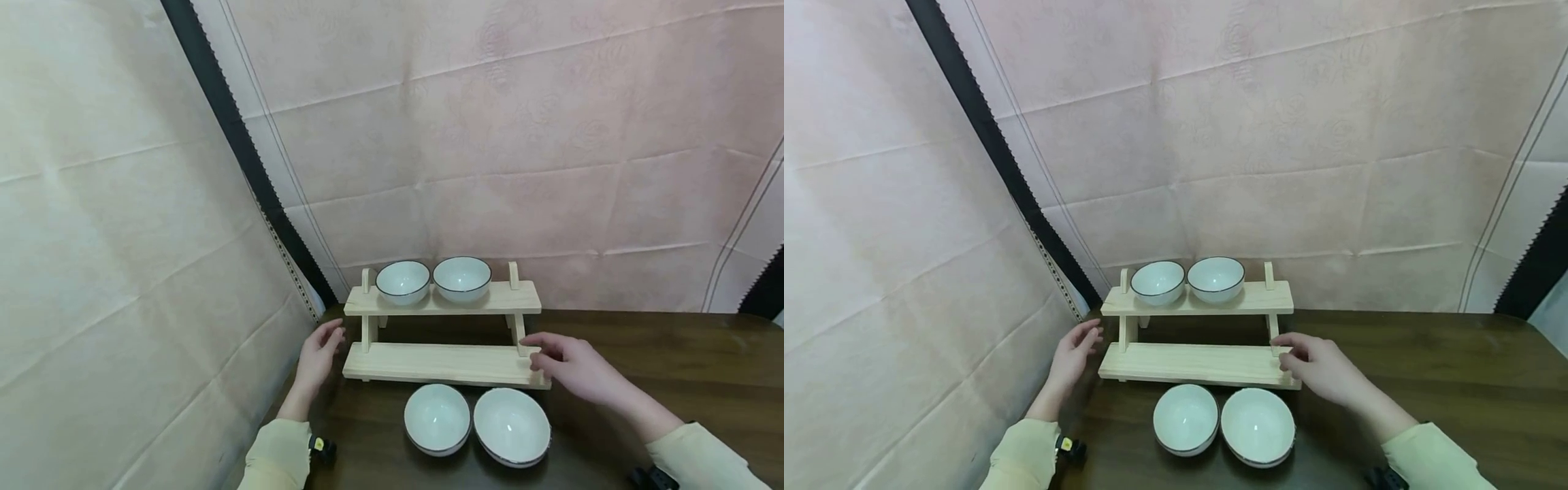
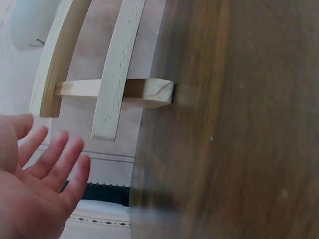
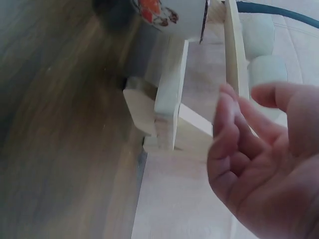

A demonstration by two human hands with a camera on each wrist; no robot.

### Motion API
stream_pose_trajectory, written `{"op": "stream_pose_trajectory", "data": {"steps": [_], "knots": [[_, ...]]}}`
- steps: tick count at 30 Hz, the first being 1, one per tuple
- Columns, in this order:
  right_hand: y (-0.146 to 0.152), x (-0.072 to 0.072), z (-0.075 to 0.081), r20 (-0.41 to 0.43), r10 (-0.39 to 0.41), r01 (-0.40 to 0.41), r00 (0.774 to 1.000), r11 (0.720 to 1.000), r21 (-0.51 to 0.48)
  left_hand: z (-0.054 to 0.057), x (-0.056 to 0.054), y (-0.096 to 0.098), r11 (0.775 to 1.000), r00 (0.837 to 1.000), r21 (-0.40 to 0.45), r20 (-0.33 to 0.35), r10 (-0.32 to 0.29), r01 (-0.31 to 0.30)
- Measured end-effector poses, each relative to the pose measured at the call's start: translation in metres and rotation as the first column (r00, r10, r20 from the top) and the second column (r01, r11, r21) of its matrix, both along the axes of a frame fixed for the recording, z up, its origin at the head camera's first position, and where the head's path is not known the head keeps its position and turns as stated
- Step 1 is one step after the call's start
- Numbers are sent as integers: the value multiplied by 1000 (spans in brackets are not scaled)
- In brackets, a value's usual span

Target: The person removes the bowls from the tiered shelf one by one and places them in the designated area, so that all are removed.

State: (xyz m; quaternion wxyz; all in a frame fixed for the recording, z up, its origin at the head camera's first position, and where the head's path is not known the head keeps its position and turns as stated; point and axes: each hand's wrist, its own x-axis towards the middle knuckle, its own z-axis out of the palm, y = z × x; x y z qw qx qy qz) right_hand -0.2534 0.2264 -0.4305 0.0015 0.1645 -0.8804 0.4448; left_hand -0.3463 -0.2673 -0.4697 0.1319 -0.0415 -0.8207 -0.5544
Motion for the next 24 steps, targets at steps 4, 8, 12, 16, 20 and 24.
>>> {"op": "stream_pose_trajectory", "data": {"steps": [4,8,12,16,20,24], "knots": [[-12,-7,4,-28,-73,72,997,996,-47,0,-5,6,1000,999,29,-43,11,-10],[-24,-16,9,-73,-126,120,989,989,-92,4,-10,11,999,997,40,-75,7,-4],[-31,-24,20,-107,-156,143,982,983,-114,14,-17,14,1000,992,-10,-125,1,-3],[-36,-30,29,-86,-171,159,981,978,-137,21,-21,15,997,989,-71,-145,11,-22],[-39,-37,37,-73,-179,166,981,974,-153,25,-26,15,993,990,-113,-141,16,-32],[-39,-44,45,-87,-198,184,976,972,-149,37,-33,15,978,992,-205,-123,-1,-24]]}}
